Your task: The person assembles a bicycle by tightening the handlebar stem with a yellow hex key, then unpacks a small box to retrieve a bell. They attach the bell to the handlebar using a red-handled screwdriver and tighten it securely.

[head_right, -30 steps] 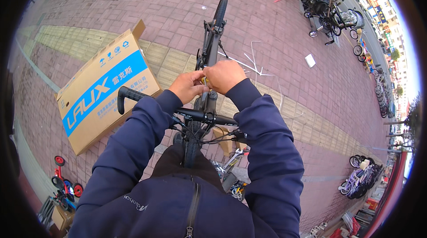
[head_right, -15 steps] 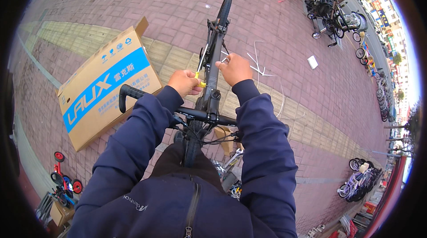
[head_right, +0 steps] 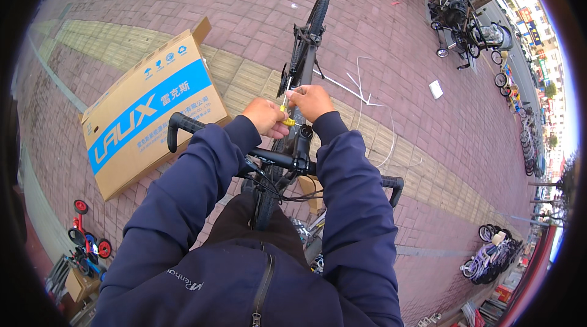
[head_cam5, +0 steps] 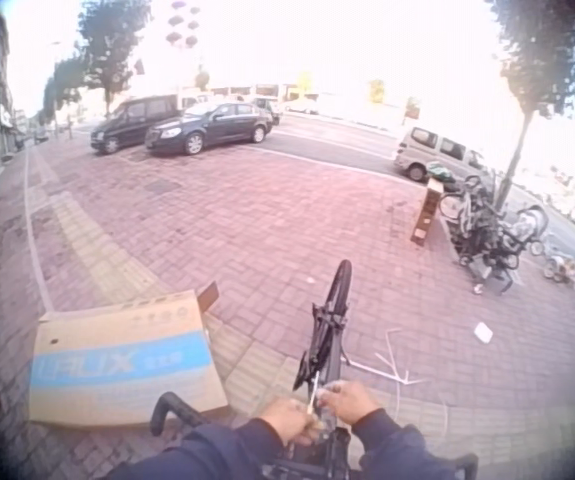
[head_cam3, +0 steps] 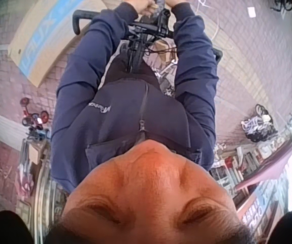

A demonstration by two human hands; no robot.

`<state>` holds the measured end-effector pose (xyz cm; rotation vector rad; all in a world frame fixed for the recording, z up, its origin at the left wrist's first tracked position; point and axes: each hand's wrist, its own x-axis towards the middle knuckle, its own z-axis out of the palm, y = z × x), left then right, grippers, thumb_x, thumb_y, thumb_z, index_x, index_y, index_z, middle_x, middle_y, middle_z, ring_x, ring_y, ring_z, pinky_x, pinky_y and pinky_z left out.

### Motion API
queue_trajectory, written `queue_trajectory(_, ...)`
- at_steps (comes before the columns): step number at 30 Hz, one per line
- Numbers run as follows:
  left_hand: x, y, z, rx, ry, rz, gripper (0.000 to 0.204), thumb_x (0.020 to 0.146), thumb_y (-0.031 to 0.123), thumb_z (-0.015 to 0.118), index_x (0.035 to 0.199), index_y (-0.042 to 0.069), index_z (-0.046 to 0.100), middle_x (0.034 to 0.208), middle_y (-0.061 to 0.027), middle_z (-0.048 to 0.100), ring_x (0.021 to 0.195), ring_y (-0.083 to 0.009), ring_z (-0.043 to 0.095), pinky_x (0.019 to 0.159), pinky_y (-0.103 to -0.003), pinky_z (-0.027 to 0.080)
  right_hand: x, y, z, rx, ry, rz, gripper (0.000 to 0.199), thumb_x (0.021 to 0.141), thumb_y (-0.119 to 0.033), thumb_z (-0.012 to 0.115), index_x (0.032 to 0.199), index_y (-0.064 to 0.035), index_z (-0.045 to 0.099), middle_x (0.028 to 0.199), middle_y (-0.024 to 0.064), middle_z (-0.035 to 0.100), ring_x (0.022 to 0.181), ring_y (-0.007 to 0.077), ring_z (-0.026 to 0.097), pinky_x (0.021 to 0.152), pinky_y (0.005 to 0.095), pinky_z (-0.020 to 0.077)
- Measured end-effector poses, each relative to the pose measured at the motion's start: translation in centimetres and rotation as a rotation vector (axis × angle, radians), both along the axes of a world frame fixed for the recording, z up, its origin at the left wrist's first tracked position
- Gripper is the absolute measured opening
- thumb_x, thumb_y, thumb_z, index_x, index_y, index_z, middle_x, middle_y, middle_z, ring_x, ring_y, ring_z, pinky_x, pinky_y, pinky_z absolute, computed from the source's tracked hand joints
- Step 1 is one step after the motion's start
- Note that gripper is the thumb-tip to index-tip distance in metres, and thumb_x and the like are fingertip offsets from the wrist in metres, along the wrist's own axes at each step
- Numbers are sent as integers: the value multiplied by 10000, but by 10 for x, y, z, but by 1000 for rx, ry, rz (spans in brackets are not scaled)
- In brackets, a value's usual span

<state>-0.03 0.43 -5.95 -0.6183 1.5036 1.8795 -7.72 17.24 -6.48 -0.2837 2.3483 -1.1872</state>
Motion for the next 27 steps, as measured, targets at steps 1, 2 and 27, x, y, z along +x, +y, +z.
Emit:
queue_trajectory(1, 0, -1, 2, 12, -17, -10, 273, 963, 86, 641, 1154, -103, 594, 974, -225, 718, 806, -293, 761, 657, -376, 641, 0, -1, -3, -11, -20, -8, 358, 932, -334, 709, 964, 17, 770, 811, 97, 756, 722, 186, 670, 714, 335, 523)
queue_trajectory(2, 0, -1, 3, 18, -35, -16, 286, 974, 102, 630, 1166, -107, 592, 978, -228, 718, 818, -295, 760, 671, -383, 639, 0, -2, -6, -22, -41, -16, 354, 933, -331, 708, 965, 16, 771, 809, 95, 756, 721, 184, 668, 715, 332, 522)
queue_trajectory(27, 2, 5, -5, 21, 14, -156, 147, 1016, 102, 583, 1104, -16, 594, 943, -150, 727, 782, -225, 750, 658, -328, 614, -7, -19, 12, -360, -272, -250, 143, 998, -158, 566, 942, -48, 638, 767, 53, 692, 525, 67, 480, 455, 248, 355)
